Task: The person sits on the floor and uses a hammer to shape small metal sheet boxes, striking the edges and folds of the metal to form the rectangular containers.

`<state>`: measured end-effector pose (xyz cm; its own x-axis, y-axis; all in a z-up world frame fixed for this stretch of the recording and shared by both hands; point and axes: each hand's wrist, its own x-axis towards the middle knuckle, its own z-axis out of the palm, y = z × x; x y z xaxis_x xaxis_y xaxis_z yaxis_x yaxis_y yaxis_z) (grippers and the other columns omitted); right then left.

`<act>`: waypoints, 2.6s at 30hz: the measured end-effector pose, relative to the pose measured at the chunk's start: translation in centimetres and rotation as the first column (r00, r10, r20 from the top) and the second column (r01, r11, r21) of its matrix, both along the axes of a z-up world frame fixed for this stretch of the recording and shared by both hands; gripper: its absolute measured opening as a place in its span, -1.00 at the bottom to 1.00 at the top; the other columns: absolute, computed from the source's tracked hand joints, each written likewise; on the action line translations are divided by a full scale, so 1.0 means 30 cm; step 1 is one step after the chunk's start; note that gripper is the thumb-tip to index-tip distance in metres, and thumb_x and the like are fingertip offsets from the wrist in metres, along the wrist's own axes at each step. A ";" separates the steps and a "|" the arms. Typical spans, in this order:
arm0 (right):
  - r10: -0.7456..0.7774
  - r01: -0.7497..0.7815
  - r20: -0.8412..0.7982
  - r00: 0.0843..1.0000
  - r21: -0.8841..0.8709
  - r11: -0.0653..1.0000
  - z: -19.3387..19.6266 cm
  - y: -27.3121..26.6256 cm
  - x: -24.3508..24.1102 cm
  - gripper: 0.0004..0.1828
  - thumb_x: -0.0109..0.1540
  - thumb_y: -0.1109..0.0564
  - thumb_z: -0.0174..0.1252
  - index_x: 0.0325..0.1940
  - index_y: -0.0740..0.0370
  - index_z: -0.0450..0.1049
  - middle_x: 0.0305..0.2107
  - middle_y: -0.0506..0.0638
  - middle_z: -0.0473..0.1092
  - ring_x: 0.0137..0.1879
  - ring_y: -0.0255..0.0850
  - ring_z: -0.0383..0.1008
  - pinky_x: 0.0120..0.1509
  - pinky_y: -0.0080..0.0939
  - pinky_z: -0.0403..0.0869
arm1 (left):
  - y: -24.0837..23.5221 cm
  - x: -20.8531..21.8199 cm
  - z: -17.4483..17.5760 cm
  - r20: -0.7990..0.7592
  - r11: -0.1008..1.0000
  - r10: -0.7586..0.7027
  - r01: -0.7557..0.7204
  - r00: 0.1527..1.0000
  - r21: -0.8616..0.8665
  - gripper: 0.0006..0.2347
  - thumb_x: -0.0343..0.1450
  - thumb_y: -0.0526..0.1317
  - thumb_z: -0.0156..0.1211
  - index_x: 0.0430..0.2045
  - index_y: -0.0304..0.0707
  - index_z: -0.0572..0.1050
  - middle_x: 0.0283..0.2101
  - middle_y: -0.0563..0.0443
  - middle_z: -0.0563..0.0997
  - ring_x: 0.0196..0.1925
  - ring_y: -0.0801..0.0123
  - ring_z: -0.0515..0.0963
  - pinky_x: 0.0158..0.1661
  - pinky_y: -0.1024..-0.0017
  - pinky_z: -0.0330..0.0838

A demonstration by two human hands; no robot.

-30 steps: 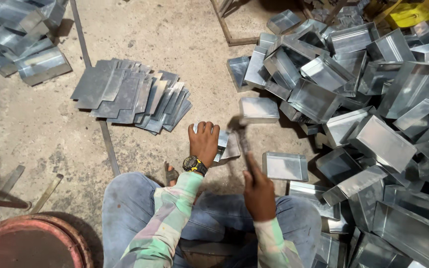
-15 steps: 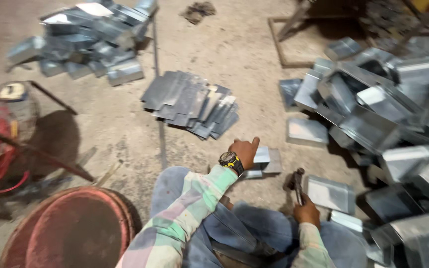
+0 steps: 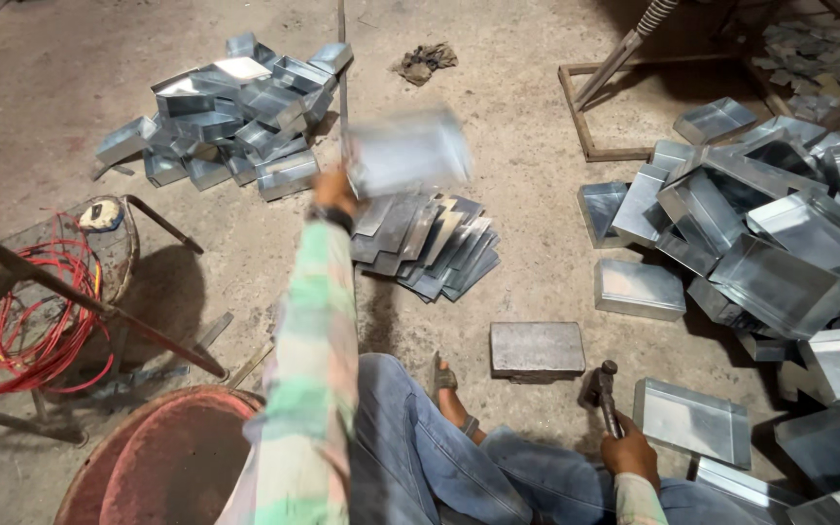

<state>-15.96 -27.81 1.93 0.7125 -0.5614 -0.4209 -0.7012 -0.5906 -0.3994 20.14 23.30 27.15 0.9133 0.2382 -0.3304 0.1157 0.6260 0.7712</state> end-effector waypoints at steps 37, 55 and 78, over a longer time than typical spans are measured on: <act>0.145 -0.167 -0.201 0.969 -0.097 0.981 0.173 0.194 -0.021 -0.54 0.33 0.11 -0.10 0.34 0.07 0.28 -0.21 0.22 0.54 -0.06 0.17 0.58 -0.01 0.21 0.51 | -0.808 -0.491 -1.153 -0.020 0.292 -0.522 0.201 0.853 0.935 -0.73 0.61 -0.03 -0.21 -0.07 -0.20 0.38 -0.22 -0.48 0.60 -0.12 -0.43 0.56 -0.17 -0.09 0.43; 0.217 -0.239 -0.115 0.969 -0.226 0.944 -0.071 0.225 -0.061 -0.71 0.17 -0.01 0.13 -0.21 0.20 0.59 -0.33 0.21 0.52 -0.17 0.14 0.57 -0.14 0.14 0.51 | -1.741 -0.753 -0.781 -0.484 -0.456 -0.859 -0.179 -0.166 0.872 -0.52 0.25 0.09 0.38 -0.12 -0.30 0.57 -0.01 -0.23 0.57 0.05 -0.12 0.47 0.05 -0.04 0.28; 0.251 -0.272 -0.115 0.961 -0.241 0.932 0.003 0.198 -0.022 -0.61 0.34 0.02 -0.12 0.15 0.25 0.41 -0.20 0.21 0.56 -0.09 0.14 0.60 -0.04 0.19 0.52 | -0.723 -0.665 -0.688 -0.205 -0.330 -0.898 -0.289 0.390 0.898 -0.91 0.18 -0.30 0.26 -0.51 -0.23 0.62 -0.21 -0.15 0.57 0.06 0.02 0.51 0.41 0.05 0.14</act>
<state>-16.61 -21.87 2.02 0.8179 -0.4548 -0.3525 -0.5319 -0.8312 -0.1618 0.21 1.60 6.51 0.5758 -0.8027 0.1553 -0.8103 -0.5350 0.2392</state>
